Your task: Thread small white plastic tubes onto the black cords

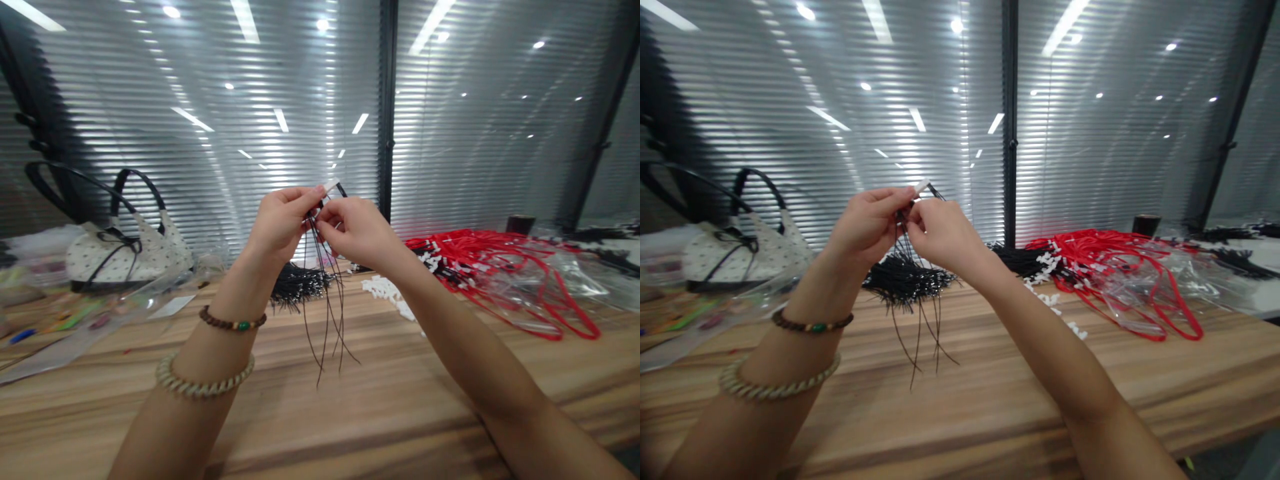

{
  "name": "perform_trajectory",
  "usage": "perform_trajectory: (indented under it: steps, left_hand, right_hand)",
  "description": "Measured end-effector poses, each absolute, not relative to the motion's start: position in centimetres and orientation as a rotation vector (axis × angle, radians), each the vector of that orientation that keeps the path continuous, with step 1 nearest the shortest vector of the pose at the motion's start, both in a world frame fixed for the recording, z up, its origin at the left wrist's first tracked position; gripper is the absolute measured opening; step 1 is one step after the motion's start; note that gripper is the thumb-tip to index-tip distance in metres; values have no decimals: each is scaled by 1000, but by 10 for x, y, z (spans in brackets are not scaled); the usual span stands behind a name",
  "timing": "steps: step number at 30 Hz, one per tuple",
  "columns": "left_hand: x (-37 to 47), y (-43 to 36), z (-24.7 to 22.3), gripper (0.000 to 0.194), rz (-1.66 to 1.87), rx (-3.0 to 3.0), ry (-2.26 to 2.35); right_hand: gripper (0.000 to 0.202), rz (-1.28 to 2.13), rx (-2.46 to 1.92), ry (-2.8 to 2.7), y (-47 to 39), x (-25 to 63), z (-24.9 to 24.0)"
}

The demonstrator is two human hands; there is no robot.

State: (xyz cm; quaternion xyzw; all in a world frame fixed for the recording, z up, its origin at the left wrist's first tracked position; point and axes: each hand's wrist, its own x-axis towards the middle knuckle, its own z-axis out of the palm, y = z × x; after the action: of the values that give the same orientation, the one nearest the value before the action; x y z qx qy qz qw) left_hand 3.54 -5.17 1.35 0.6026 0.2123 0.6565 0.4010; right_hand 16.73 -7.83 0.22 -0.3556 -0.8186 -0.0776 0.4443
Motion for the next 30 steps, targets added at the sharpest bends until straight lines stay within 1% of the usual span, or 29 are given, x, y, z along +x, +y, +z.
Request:
perform_trajectory:
  steps: [2,5,6,7,10,11,15,19,25,30]
  left_hand:
    - [31,-48,14,25,1682,1518,533]
    - [18,-37,17,22,1704,1446,546]
    - [12,-32,17,20,1701,1406,556]
    - [6,-27,18,21,1697,1350,585]
    - [-11,-11,17,21,1656,1179,702]
    - [-15,-7,17,19,1648,1137,720]
    - [-24,5,13,15,1629,1066,753]
    - [-21,5,11,16,1614,1088,738]
    - [-2,-15,15,20,1628,1085,744]
    - [13,-37,21,27,1632,1140,727]
  right_hand:
    - [11,-129,-854,-1999,-79,170,2]
    - [30,76,-799,-2004,-84,181,6]
    - [33,162,-781,-2017,-87,185,8]
    - [32,241,-763,-2026,-91,190,11]
    - [17,405,-672,-1974,-102,205,18]
    - [15,445,-619,-1935,-105,209,20]
    - [27,547,-383,-1802,-113,216,23]
    - [17,442,-358,-1724,-118,205,21]
    - [22,-46,-564,-1727,-105,183,10]
    - [17,-261,-646,-1842,-80,180,4]
